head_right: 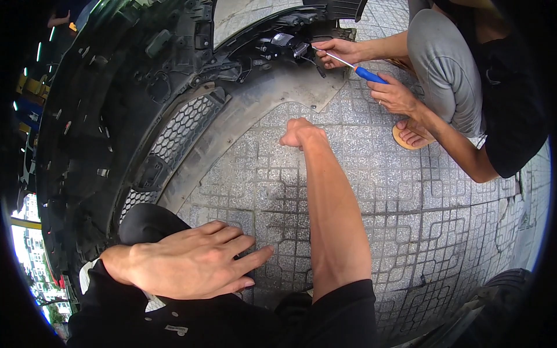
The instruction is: Replacing or repairing a car bumper, focusing on fog light assembly and electrical connectors.
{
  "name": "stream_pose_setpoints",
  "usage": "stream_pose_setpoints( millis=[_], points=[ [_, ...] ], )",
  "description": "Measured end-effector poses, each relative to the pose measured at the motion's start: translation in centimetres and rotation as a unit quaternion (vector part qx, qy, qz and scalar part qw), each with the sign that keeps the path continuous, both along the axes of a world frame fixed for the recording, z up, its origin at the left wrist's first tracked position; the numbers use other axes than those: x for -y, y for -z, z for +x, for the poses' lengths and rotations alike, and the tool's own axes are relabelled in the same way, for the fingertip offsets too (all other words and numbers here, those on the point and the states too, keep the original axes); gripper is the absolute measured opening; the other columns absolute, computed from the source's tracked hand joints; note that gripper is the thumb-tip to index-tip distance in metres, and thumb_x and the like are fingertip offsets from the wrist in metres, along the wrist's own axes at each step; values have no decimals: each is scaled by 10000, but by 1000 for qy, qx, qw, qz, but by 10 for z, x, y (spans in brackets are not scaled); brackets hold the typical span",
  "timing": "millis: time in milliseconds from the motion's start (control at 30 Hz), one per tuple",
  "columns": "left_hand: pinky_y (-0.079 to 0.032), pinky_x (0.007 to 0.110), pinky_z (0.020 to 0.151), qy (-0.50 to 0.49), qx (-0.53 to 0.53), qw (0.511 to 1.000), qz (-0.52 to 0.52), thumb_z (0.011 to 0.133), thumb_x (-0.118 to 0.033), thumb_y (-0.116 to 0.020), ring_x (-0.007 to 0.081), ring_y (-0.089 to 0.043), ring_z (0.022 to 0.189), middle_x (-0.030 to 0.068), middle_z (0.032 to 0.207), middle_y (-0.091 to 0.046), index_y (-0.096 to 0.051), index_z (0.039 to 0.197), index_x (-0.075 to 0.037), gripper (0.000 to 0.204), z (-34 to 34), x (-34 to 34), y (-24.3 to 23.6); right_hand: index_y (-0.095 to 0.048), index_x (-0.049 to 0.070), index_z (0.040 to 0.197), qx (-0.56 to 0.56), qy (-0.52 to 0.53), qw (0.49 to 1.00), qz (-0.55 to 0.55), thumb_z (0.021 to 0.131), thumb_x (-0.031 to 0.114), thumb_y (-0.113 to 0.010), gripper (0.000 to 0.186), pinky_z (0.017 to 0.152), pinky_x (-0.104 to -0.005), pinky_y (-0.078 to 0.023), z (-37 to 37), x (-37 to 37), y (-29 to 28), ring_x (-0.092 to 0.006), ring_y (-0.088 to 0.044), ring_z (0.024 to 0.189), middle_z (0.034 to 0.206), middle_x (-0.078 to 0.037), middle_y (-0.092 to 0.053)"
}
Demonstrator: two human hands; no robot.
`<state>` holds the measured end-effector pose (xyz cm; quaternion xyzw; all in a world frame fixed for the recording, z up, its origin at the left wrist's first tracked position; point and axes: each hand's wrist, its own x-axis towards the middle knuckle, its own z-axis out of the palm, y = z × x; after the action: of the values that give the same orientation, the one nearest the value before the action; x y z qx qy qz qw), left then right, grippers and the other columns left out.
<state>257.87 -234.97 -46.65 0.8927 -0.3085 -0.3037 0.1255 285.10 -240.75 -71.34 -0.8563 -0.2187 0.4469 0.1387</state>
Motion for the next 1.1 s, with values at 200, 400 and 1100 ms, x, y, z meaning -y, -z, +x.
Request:
stream_pose_setpoints(
  millis=[200, 400, 1100],
  points=[
    [-504, 440, 980, 0, 8, 1000, -4, 1111, -374, -531, 333, -655, 1053, 188, 1112, -654, -537, 1470, 44, 551, -1, 0, 1, -757, 87, 1263, -3, 3, 1000, 5, 928, 466, -751, 507, 949, -440, -597, -1, 2, 1, -216, -764, 1010, 1236, -62, -753],
    [-505, 445, 984, 0, 2, 1000, -3, 1112, -373, -529, 337, -657, 1060, 191, 1113, -654, -537, 1470, 45, 550, -1, 0, -1, -754, 74, 1253, -1, -4, 1000, 1, 928, 462, -749, 507, 941, -441, -599, -1, 3, 1, -216, -762, 998, 1227, -72, -753],
    [-504, 449, 992, -5, -10, 1000, -1, 1114, -369, -524, 344, -654, 1068, 200, 1129, -654, -530, 1474, 44, 548, -1, 1, -1, -763, 71, 1251, 3, 6, 1000, 6, 939, 459, -749, 498, 950, -447, -596, -3, 3, -2, -226, -762, 1018, 1185, -86, -767]
  ],
)
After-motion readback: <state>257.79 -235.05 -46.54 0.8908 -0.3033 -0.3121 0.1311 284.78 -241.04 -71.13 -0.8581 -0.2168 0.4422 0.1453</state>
